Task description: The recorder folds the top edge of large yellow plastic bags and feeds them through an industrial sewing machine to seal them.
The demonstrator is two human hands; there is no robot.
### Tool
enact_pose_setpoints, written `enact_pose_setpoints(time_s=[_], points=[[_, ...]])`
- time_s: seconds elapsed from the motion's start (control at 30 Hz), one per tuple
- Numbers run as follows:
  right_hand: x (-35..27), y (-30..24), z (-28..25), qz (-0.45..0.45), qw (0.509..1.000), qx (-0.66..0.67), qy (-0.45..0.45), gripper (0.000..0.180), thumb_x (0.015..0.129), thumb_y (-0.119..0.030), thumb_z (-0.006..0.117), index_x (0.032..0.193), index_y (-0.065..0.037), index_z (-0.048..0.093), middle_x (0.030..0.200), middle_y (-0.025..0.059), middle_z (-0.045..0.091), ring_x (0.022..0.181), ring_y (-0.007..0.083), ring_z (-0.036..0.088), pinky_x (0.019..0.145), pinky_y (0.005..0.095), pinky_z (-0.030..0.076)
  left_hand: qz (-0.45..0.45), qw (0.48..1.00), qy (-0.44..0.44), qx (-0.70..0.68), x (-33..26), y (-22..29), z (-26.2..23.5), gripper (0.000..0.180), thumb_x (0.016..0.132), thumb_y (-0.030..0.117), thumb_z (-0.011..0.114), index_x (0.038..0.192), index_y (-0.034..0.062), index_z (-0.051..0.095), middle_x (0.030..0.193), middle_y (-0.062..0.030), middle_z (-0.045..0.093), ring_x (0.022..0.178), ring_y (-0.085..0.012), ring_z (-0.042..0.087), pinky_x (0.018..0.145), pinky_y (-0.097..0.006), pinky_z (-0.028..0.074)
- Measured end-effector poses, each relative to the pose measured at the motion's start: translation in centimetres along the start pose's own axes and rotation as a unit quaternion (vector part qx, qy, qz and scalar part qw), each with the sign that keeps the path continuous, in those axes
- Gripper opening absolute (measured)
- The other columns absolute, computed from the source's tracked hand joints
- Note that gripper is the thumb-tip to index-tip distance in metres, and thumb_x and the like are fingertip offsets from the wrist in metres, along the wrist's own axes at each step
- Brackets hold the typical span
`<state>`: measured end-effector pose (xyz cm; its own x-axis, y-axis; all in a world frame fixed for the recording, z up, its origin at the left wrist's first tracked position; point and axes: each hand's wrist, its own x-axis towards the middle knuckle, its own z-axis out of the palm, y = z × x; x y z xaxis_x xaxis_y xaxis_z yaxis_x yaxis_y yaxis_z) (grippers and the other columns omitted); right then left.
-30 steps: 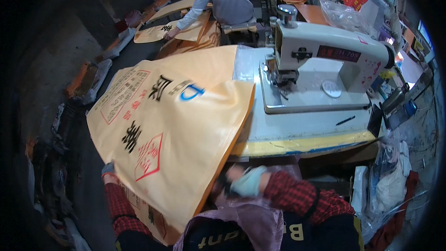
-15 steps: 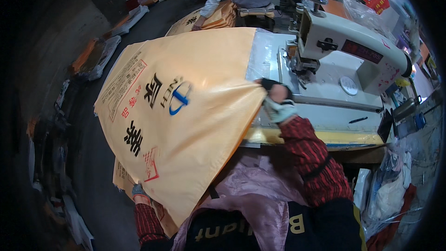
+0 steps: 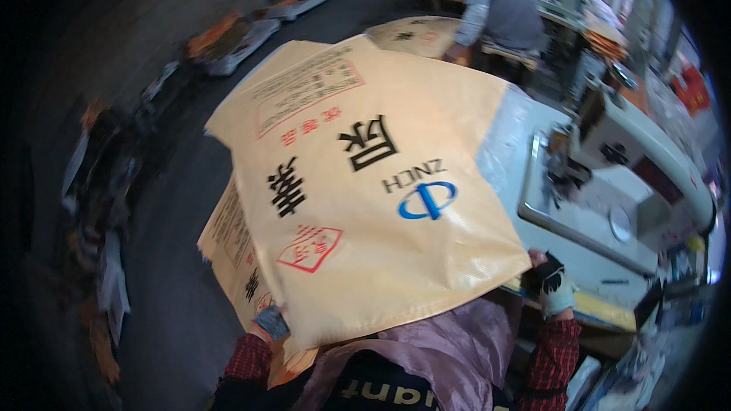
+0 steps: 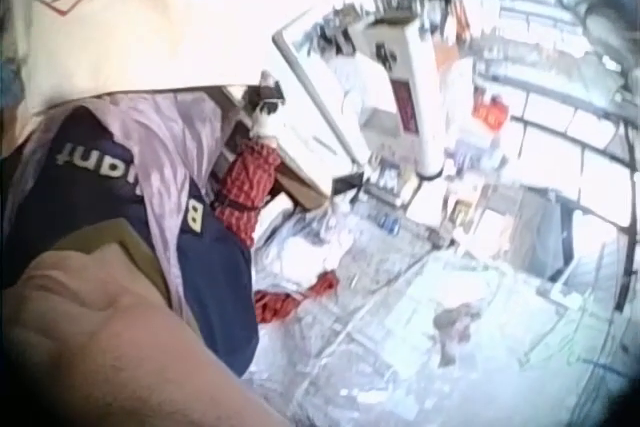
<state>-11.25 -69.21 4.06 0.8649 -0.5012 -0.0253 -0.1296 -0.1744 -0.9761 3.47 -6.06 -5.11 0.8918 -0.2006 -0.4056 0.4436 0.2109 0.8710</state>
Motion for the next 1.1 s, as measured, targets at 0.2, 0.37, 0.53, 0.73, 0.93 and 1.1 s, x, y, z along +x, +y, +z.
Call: enact_pose_setpoints(time_s=[0.2, 0.37, 0.53, 0.73, 0.93, 1.1], points=[[0.3, -4.0, 12.1, 0.127, 0.915, -0.371, -0.099, 0.047, 0.087, -0.039, 0.055, 0.111, 0.001, 0.051, 0.101, 0.0180, 0.059, 0.098, 0.0321, 0.054, 0.084, 0.0411, 0.041, 0.057, 0.771, 0.373, 0.513, -6.3, -8.6, -16.9, 0.028, 0.090, 0.026, 0.046, 0.098, 0.0044, 0.061, 0.090, -0.0205, 0.062, 0.083, -0.0344, 0.061, 0.074, -0.041, 0.048], [-0.9, -6.1, 22.4, 0.161, 0.923, 0.049, -0.345, 0.039, 0.082, -0.023, 0.063, 0.114, -0.003, 0.054, 0.077, 0.0069, 0.058, 0.055, 0.0125, 0.053, 0.047, 0.0269, 0.042, 0.041, 0.728, 0.570, 0.380, -18.2, -4.5, -15.4, 0.022, 0.088, 0.021, 0.048, 0.095, 0.0033, 0.059, 0.092, -0.0157, 0.064, 0.082, -0.0280, 0.064, 0.068, -0.039, 0.051], [1.6, -8.9, 29.4, 0.128, 0.919, -0.123, -0.353, 0.036, 0.084, -0.033, 0.058, 0.099, 0.000, 0.059, 0.067, 0.0111, 0.061, 0.056, 0.0181, 0.058, 0.051, 0.0322, 0.045, -0.150, 0.593, 0.544, 0.574, -20.7, -6.8, -18.1, 0.024, 0.084, 0.022, 0.053, 0.097, 0.0020, 0.057, 0.094, -0.0181, 0.063, 0.085, -0.0322, 0.063, 0.071, -0.041, 0.049], [4.9, -5.5, 37.0, 0.257, 0.872, -0.133, -0.395, 0.033, 0.086, -0.035, 0.053, 0.107, -0.009, 0.055, 0.080, 0.0138, 0.063, 0.069, 0.0252, 0.061, 0.060, 0.0370, 0.049, -0.299, 0.598, 0.530, 0.522, -17.6, -8.5, -16.0, 0.030, 0.082, 0.031, 0.054, 0.097, 0.0050, 0.058, 0.095, -0.0189, 0.064, 0.090, -0.0380, 0.062, 0.075, -0.046, 0.049], [5.4, 12.1, 37.6, -0.054, 0.834, -0.444, -0.325, 0.033, 0.081, -0.037, 0.052, 0.101, -0.012, 0.062, 0.100, 0.0142, 0.063, 0.092, 0.0353, 0.059, 0.083, 0.0478, 0.045, -0.331, 0.636, 0.483, 0.504, -16.0, -8.1, -15.5, 0.048, 0.079, 0.050, 0.053, 0.101, 0.0079, 0.063, 0.099, -0.0183, 0.064, 0.095, -0.0366, 0.061, 0.079, -0.045, 0.049], [5.2, 24.5, 38.4, -0.146, 0.894, -0.402, -0.135, 0.026, 0.085, -0.037, 0.050, 0.098, -0.017, 0.058, 0.093, 0.0086, 0.060, 0.085, 0.0286, 0.057, 0.070, 0.0443, 0.046, -0.300, 0.682, 0.420, 0.518, -15.2, -8.5, -13.2, 0.042, 0.078, 0.045, 0.055, 0.100, 0.0094, 0.062, 0.100, -0.0157, 0.064, 0.095, -0.0337, 0.062, 0.078, -0.044, 0.050]])
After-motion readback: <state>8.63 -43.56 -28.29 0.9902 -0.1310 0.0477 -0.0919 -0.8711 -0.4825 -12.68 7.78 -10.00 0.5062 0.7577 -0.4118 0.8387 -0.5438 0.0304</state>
